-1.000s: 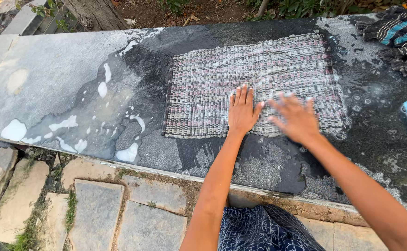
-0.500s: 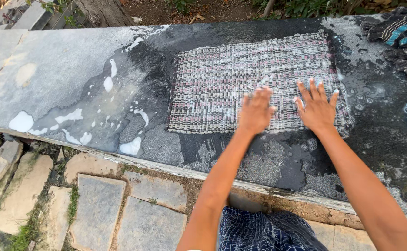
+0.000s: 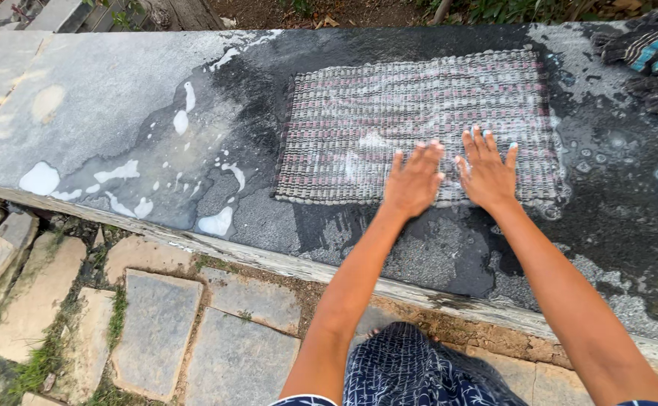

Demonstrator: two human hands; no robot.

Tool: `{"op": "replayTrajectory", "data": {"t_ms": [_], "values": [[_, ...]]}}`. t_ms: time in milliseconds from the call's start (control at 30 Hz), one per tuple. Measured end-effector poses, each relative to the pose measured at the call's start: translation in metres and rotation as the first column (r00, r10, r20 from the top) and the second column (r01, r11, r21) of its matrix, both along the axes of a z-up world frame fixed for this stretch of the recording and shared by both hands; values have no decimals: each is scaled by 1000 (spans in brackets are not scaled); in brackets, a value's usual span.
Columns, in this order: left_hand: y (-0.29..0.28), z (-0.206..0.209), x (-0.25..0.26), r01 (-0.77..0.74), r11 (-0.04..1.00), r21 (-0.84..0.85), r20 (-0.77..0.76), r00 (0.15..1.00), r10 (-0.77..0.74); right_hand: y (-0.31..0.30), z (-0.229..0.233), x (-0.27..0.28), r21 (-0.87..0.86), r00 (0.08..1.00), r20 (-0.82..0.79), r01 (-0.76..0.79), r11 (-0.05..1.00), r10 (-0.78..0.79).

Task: The person washes various pieces of fabric by hand on a stone ledge using soap and water, then rinses them in a large plastic tub.

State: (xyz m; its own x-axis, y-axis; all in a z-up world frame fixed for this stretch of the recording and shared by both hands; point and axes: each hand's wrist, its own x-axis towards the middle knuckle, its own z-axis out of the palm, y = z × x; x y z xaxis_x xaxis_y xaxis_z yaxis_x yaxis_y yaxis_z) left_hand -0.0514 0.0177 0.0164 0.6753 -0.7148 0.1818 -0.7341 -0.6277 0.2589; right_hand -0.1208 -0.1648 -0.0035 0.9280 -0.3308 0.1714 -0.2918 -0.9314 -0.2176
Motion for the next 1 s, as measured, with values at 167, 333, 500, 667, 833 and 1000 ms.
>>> {"op": "replayTrajectory", "data": {"t_ms": [167, 333, 500, 667, 833, 1000], "values": [[126, 11, 86, -287, 956, 62, 80, 956, 281, 5, 5, -9, 14, 999, -16, 32, 999, -32], [122, 2, 49, -494, 864, 100, 20, 869, 495, 21, -9, 13, -23, 999, 30, 37, 999, -36], [45, -19, -13, -66, 997, -31, 85, 994, 68, 63, -15, 35, -54, 999, -5, -48, 997, 48], [134, -18, 81, -206, 978, -30, 12, 978, 206, 68, 5, 25, 6, 999, -18, -30, 1000, 31], [211, -1, 84, -505, 862, -34, 104, 856, 506, 95, 21, 33, -13, 994, -83, 68, 998, -69], [131, -5, 18, -195, 980, 28, 105, 976, 191, 154, 19, 71, -36, 999, -47, -27, 999, 25]]}}
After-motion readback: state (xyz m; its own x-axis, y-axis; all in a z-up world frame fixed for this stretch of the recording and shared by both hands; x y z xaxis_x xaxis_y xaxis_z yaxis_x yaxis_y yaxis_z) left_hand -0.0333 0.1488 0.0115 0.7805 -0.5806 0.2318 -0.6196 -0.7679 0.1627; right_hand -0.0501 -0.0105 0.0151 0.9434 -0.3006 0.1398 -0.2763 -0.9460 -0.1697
